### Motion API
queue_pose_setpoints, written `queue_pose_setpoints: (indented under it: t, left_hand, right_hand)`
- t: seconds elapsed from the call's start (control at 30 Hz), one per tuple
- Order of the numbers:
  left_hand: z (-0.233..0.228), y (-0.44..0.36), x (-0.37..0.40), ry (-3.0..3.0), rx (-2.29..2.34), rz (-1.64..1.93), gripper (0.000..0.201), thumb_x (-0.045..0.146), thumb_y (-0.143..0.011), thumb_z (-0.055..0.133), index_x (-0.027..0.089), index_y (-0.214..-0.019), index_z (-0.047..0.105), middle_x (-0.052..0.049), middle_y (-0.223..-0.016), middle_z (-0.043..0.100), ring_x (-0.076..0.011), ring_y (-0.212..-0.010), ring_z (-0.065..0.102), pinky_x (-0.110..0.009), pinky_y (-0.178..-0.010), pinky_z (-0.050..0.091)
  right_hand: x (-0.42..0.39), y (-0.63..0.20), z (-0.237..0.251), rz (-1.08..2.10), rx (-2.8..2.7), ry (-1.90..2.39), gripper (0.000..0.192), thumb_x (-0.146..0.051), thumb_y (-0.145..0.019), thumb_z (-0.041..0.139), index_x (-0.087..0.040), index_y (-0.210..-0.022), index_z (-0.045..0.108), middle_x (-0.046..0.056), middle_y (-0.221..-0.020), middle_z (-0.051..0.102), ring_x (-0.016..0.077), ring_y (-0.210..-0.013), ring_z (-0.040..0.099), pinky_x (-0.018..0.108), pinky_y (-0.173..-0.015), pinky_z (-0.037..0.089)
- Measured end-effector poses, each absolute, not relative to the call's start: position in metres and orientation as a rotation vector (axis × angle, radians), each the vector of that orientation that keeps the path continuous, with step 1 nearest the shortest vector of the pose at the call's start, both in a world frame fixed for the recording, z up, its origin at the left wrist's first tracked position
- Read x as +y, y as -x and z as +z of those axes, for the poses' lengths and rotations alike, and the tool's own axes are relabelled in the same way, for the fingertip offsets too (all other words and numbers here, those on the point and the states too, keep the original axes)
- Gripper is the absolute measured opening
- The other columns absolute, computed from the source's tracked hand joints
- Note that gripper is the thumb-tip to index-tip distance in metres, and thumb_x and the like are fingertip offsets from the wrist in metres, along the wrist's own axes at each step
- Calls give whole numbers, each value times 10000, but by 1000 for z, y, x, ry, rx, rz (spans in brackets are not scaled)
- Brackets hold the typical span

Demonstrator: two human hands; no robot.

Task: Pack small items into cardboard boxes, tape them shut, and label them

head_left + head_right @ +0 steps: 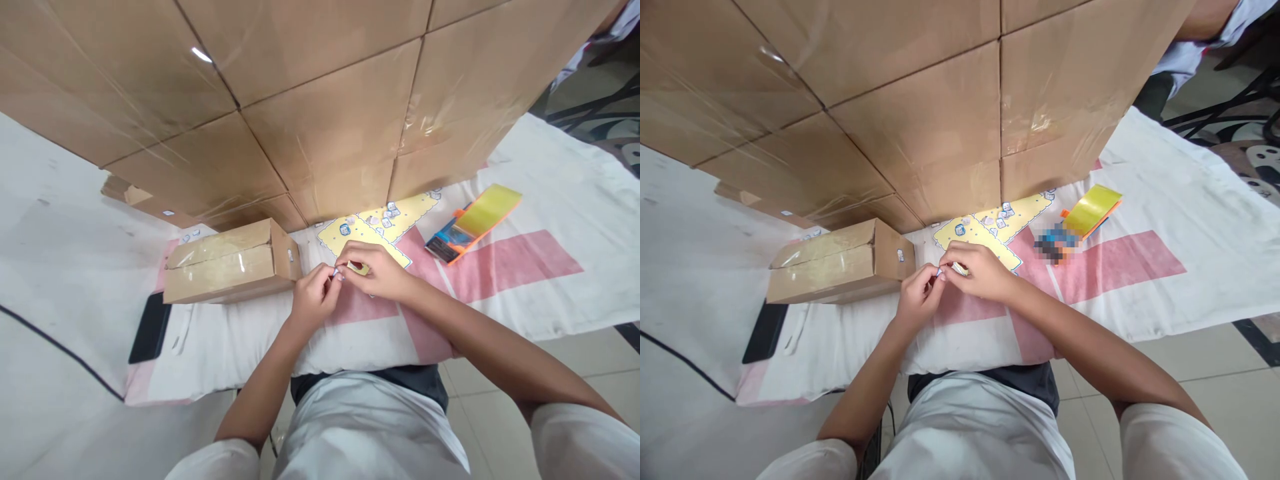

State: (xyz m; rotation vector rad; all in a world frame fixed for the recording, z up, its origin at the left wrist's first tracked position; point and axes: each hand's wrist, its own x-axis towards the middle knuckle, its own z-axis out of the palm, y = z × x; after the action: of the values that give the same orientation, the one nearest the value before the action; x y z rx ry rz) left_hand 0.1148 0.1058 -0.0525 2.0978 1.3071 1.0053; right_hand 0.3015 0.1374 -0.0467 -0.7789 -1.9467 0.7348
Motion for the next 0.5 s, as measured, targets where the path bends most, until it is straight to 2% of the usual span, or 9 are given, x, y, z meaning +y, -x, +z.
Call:
queue_pose_setpoints:
  t: [0.13, 0.23, 0.3, 0.37, 0.43, 0.5]
  left_hand:
    - [-52, -109, 89, -2063, 1357, 991, 133, 295, -992, 549, 217, -997, 657, 2, -795, 627, -105, -617, 533, -235, -604, 409]
    - [-55, -91, 67, -2034, 1448, 1095, 212, 262, -974, 578, 224, -1167, 658, -22, -895, 675, -113, -646, 581, -229, -582, 434]
    - [-58, -66, 54, -2110, 1568, 1270, 181, 211, -942, 593, 222, -1102, 677, -29, -880, 683, -131, -670, 602, -235, -573, 435]
    - [-59, -31, 50, -2235, 1715, 1595, 107, 186, -894, 613, 221, -972, 678, -33, -837, 676, -164, -727, 625, -266, -636, 462]
    - [-59, 9, 56, -2255, 1879, 2030, 38, 241, -863, 622, 222, -874, 653, -30, -777, 635, -198, -771, 623, -344, -779, 491]
    - [-59, 46, 69, -2040, 2087, 2385, 140, 349, -841, 606, 215, -867, 639, -68, -874, 638, -247, -905, 629, -417, -885, 484]
  right_hand:
    - [136, -300, -44, 967, -1886, 819, 136, -209, -945, 578, -181, -854, 676, 15, -813, 636, 115, -705, 555, 251, -654, 421]
    - [136, -288, -42, 1332, -1528, 927, 166, -314, -915, 625, -180, -820, 645, -9, -740, 583, 100, -623, 489, 243, -581, 372]
    - [139, -273, -42, 1617, -1202, 995, 200, -355, -878, 661, -173, -803, 630, -40, -659, 500, 74, -526, 385, 232, -502, 289]
    - [145, -255, -43, 1820, -957, 1044, 163, -307, -854, 675, -158, -806, 631, -60, -611, 435, 56, -479, 318, 225, -459, 208]
    - [152, -234, -47, 1910, -825, 1079, 78, -211, -836, 664, -147, -807, 630, -60, -595, 433, 51, -465, 321, 219, -443, 177]
    - [158, -215, -51, 1940, -725, 1071, 44, -142, -818, 652, -149, -797, 614, -56, -603, 461, 47, -454, 327, 213, -431, 165]
